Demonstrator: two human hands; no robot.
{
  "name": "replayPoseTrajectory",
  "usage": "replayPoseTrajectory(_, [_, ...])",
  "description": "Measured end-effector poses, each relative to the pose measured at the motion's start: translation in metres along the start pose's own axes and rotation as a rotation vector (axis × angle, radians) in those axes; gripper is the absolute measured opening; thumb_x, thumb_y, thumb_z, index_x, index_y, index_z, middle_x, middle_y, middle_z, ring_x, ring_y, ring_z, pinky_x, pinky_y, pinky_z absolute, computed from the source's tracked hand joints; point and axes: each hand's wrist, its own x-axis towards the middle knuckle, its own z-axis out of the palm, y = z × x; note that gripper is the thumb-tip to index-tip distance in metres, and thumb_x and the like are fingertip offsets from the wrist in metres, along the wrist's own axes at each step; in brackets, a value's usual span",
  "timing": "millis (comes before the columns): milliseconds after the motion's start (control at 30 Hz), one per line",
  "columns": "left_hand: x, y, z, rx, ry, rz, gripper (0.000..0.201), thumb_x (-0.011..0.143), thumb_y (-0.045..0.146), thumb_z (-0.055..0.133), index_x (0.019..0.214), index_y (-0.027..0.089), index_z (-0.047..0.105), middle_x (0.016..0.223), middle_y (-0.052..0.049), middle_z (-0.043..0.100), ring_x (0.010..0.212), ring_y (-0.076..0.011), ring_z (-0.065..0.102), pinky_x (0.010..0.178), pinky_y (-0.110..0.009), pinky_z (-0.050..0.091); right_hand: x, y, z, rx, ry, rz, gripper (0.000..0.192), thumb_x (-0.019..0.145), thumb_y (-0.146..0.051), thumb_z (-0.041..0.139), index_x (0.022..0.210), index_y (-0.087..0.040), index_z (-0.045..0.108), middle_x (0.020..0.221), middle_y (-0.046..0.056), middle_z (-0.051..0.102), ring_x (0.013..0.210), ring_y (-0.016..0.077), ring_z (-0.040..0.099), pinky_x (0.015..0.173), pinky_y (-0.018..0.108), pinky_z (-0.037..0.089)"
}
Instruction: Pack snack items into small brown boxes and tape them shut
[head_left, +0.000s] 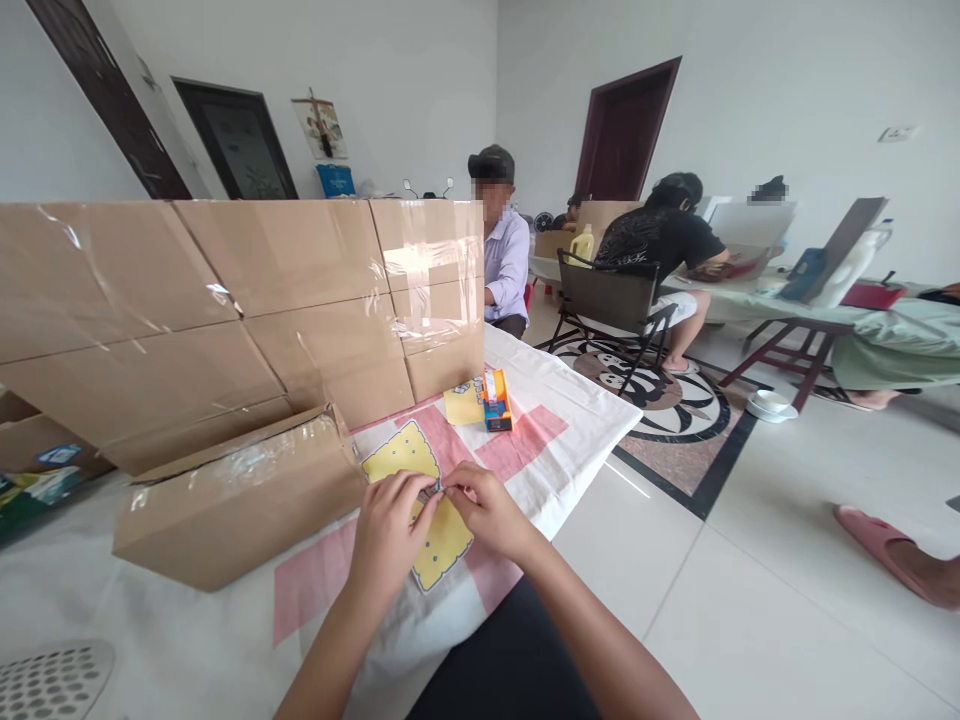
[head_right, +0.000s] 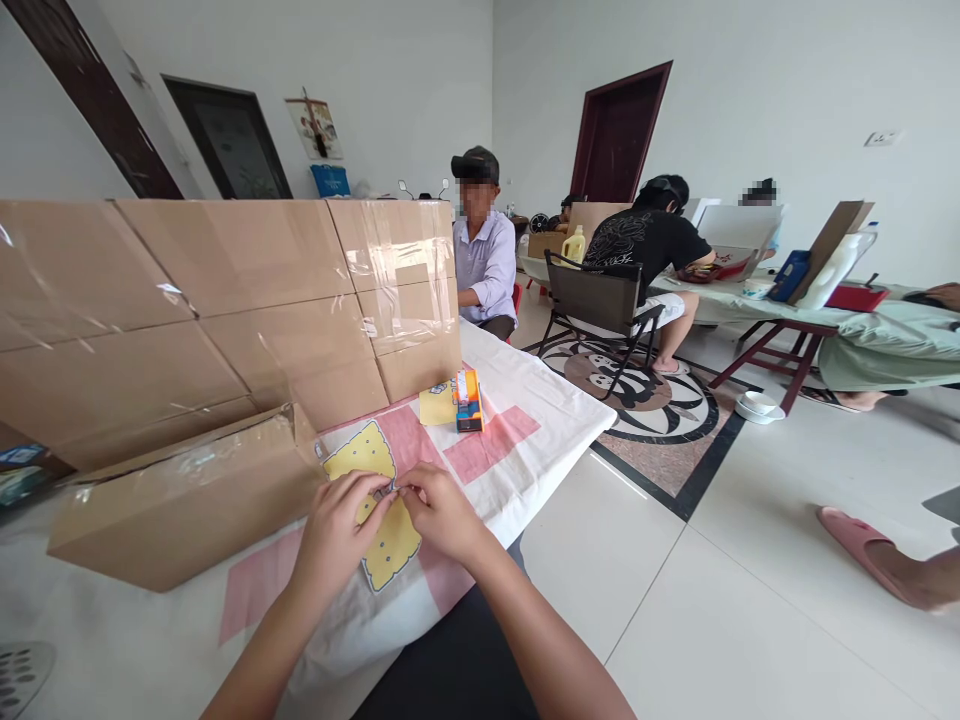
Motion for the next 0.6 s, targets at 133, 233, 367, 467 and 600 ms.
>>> replayPoseTrajectory(133, [0.001,0.008,0.001,0.002,-0.005,0.04,0.011,0.098,0.026,0.053,0.096,0.024,0.064,0.094,-0.004,0.075,0.088,-0.022,0.071,0.085,-0.039,0.047,-0.004,0.002,-0.005,-0.025,0.019,0.008,0.02,0.09,-0.017,0.054,0.09,-0.026,0.072,0.086,0.003,0.066,0.081,0.0205,0.062,0.074,0.035,0.048])
replayPoseTrajectory(233, [0.001,0.015,0.004,0.102,0.027,0.082,0.013,0.097,0.022,0.053,0.09,0.024,0.064,0.09,-0.003,0.076,0.085,-0.0223,0.071,0.088,-0.041,0.044,-0.008,0.002,-0.004,-0.063,0.033,0.033,0.017,0.088,-0.017,0.055,0.088,-0.024,0.07,0.083,0.003,0.068,0.08,0.0202,0.063,0.074,0.034,0.048])
replayPoseTrajectory(367, [0.002,0.016,0.009,0.111,0.096,0.015,0.013,0.095,0.023,0.054,0.085,0.023,0.063,0.085,-0.003,0.076,0.079,-0.0224,0.071,0.086,-0.04,0.043,-0.011,0.007,-0.002,-0.126,0.078,0.136,0.018,0.081,-0.009,0.054,0.08,-0.021,0.067,0.075,0.001,0.067,0.07,0.017,0.061,0.066,0.029,0.046])
replayPoseTrajectory(467, [0.004,0.004,0.009,-0.024,0.225,-0.182,0.013,0.091,0.028,0.058,0.082,0.022,0.065,0.081,-0.003,0.075,0.076,-0.0211,0.069,0.08,-0.036,0.046,-0.008,0.019,-0.006,-0.167,0.131,0.206,0.021,0.078,-0.005,0.05,0.075,-0.019,0.065,0.068,0.0,0.062,0.062,0.0148,0.057,0.058,0.027,0.04])
replayPoseTrajectory(600, [0.004,-0.015,0.0,-0.244,0.349,-0.488,0.015,0.084,0.035,0.064,0.085,0.021,0.069,0.082,-0.004,0.075,0.078,-0.0204,0.07,0.075,-0.031,0.051,0.009,0.036,-0.017,-0.228,0.198,0.279,0.025,0.078,-0.003,0.048,0.085,-0.017,0.069,0.073,0.002,0.065,0.066,0.016,0.06,0.062,0.027,0.043])
